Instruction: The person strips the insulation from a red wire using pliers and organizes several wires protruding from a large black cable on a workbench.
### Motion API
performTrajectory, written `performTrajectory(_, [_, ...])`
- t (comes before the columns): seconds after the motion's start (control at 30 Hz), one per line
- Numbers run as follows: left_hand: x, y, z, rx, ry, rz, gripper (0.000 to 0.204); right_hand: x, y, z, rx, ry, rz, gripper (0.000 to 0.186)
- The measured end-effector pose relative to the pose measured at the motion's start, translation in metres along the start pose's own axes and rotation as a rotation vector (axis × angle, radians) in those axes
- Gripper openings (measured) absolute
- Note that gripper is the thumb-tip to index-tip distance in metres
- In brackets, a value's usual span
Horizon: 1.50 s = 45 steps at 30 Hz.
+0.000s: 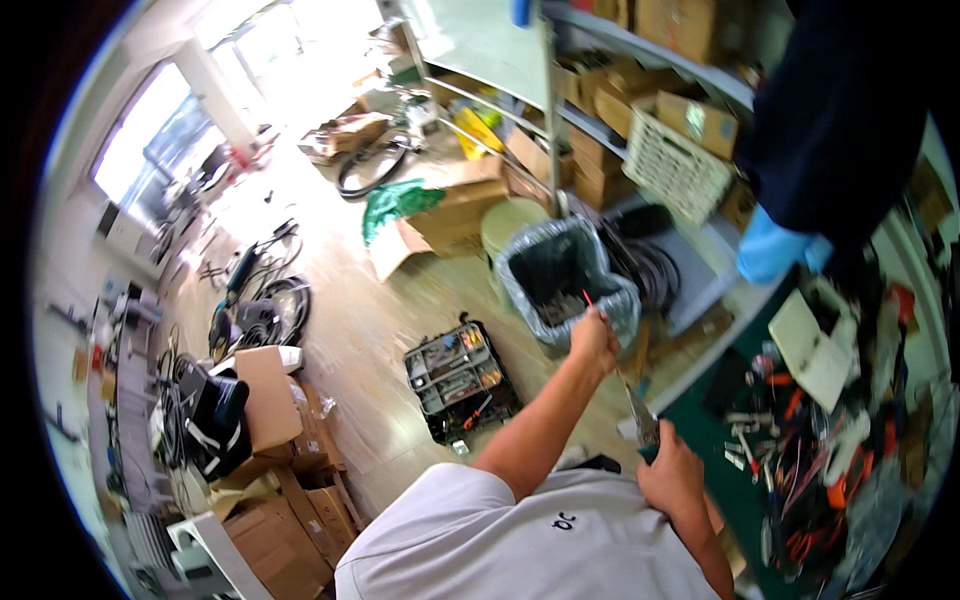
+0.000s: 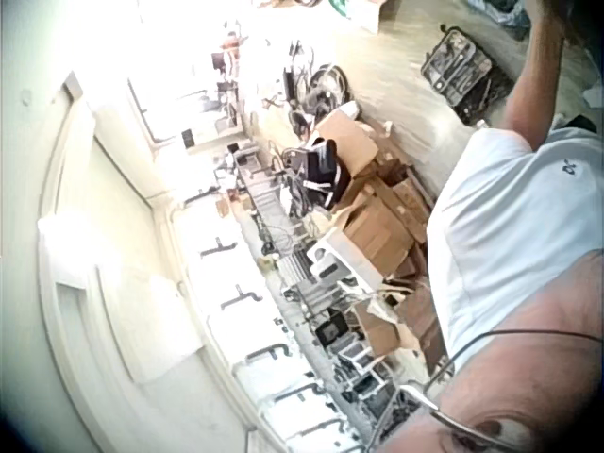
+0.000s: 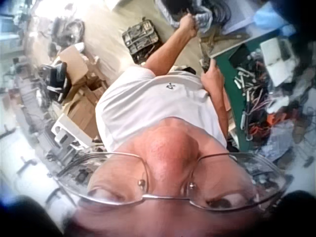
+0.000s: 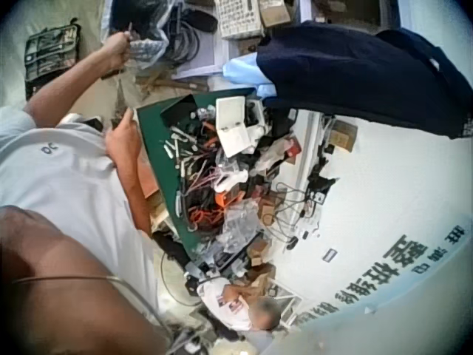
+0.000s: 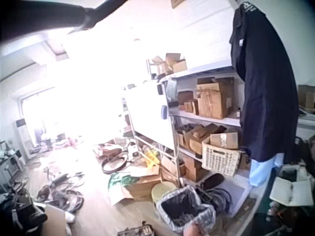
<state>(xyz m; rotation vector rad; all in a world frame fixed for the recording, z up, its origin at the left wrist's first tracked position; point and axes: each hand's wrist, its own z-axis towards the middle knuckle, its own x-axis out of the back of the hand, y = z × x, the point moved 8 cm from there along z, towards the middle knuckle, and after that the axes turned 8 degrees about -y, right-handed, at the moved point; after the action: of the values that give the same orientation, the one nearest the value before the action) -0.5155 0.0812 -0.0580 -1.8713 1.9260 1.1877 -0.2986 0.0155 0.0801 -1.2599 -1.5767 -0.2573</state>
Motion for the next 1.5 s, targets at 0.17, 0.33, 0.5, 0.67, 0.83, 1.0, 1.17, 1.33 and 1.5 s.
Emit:
performTrajectory(0.17, [0.066, -0.002, 0.026, -0.005, 0.266, -0.097, 0.009, -0.018, -0.015, 0.013, 0.058, -0.099, -0.199, 0.056])
performTrajectory(0.33, [0.119, -0.014, 0.055, 0.117, 0.500, -0.173, 0.015, -0.030, -0.026, 0.020, 0.076, -0.166, -0.280, 0.049])
performTrajectory(0.5, [0.217, 0.000, 0.129, -0.155, 0.507, -0.213, 0.031, -0.040, -0.054, 0.019, 0.194, -0.217, -0.305, 0.040])
performTrajectory(0.67, [0.146, 0.014, 0.064, 0.019, 0.381, -0.212, 0.006, -0.033, -0.036, 0.022, 0.160, -0.120, -0.280, 0.033])
performTrajectory(0.83, [0.137, 0.014, 0.051, 0.006, 0.441, -0.228, 0.006, -0.033, -0.027, 0.018, 0.128, -0.137, -0.274, 0.034])
performTrajectory(1.0, [0.123, 0.007, 0.053, 0.013, 0.464, -0.206, 0.004, -0.028, -0.020, 0.015, 0.100, -0.110, -0.251, 0.035])
performTrajectory(1.17, [0.117, -0.001, 0.063, 0.005, 0.437, -0.200, 0.001, -0.027, -0.012, 0.012, 0.067, -0.096, -0.254, 0.037])
performTrajectory(1.33, [0.114, 0.000, 0.060, -0.007, 0.469, -0.178, 0.003, -0.027, -0.011, 0.011, 0.051, -0.099, -0.255, 0.039])
performTrajectory(1.5, [0.108, 0.002, 0.083, 0.002, 0.321, -0.108, 0.008, -0.023, -0.004, 0.009, 0.014, -0.093, -0.189, 0.040])
